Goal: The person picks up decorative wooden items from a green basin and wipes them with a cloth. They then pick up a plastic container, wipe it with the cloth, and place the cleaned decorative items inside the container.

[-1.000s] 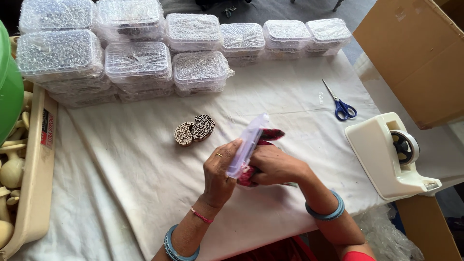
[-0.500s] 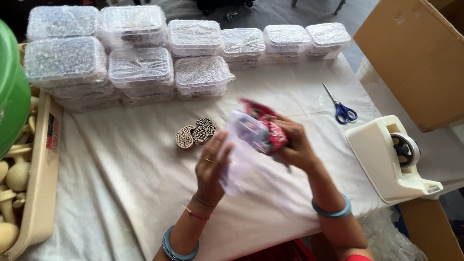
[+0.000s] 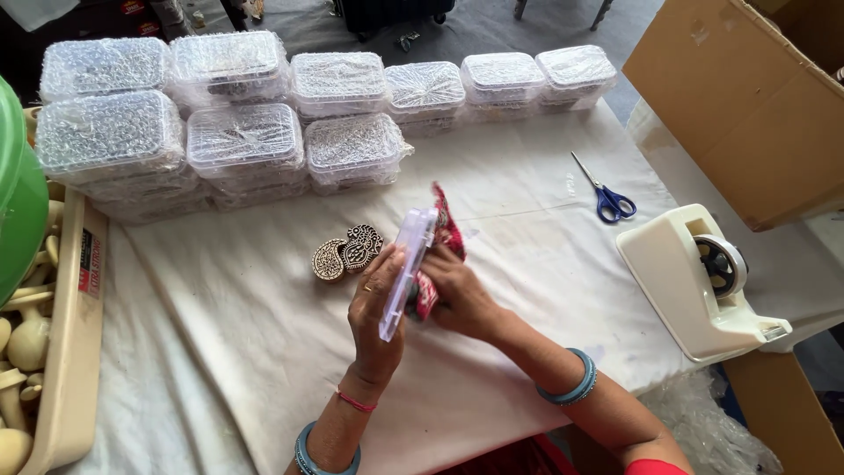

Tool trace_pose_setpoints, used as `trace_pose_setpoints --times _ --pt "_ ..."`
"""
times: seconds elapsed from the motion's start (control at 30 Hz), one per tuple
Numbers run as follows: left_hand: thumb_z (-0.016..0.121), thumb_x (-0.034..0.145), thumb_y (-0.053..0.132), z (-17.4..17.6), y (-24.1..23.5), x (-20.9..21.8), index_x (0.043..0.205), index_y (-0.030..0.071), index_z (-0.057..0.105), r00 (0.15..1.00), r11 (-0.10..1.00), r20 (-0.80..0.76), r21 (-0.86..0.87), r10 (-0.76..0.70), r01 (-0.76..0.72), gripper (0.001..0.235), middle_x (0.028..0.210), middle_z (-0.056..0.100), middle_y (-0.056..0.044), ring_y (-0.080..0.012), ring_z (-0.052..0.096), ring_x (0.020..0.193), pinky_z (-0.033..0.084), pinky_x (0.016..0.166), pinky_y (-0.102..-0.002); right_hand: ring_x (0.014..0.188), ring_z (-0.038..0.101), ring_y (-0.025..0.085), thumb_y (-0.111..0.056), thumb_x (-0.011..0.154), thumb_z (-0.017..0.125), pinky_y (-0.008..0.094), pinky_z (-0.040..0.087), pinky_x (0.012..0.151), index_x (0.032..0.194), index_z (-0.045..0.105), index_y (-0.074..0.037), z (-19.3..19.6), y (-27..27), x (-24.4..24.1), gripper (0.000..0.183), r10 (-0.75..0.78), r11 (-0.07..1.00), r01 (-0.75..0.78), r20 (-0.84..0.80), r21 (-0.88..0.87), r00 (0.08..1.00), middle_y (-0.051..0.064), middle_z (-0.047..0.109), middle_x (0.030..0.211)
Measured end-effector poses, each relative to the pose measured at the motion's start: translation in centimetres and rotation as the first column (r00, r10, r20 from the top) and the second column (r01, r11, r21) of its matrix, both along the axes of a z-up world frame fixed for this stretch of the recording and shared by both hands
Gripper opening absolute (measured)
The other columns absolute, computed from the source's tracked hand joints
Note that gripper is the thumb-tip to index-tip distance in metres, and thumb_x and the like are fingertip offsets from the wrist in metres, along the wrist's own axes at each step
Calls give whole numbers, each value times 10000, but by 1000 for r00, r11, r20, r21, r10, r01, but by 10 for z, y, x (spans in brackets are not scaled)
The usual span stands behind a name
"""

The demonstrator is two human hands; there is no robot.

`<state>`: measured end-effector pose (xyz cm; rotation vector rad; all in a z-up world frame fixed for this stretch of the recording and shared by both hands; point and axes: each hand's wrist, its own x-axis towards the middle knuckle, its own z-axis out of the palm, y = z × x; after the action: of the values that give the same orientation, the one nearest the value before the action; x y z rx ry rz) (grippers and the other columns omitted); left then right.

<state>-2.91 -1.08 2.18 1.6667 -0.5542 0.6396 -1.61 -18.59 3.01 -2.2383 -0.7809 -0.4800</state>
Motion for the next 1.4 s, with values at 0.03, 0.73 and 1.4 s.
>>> trace_pose_setpoints --times 0.03,0.73,1.4 --pt "603 1005 0 2 1 0 1437 76 595 999 998 50 65 -5 2 439 1417 660 -145 -332 605 1391 517 1155 -422 1243 588 430 -57 757 714 502 494 1084 1187 654 16 -3 5 -1 440 67 998 -67 49 -11 997 179 677 1239" --pt "619 1002 25 15 11 10 1430 62 575 986 958 123 277 -115 77 432 1426 643 -136 -337 587 1395 486 1183 -448 924 720 401 -126 730 614 504 550 874 1090 728 -59 31 -154 22 384 -832 551 670 -263 -498 489 213 749 981" --pt "615 989 108 11 -27 -34 1308 90 700 782 578 201 782 -590 235 330 1422 633 -124 -291 552 1423 438 1205 -438 1157 602 315 -240 755 697 550 465 878 1204 681 -122 -26 -142 50 464 -745 633 573 -207 -520 635 105 641 1157"
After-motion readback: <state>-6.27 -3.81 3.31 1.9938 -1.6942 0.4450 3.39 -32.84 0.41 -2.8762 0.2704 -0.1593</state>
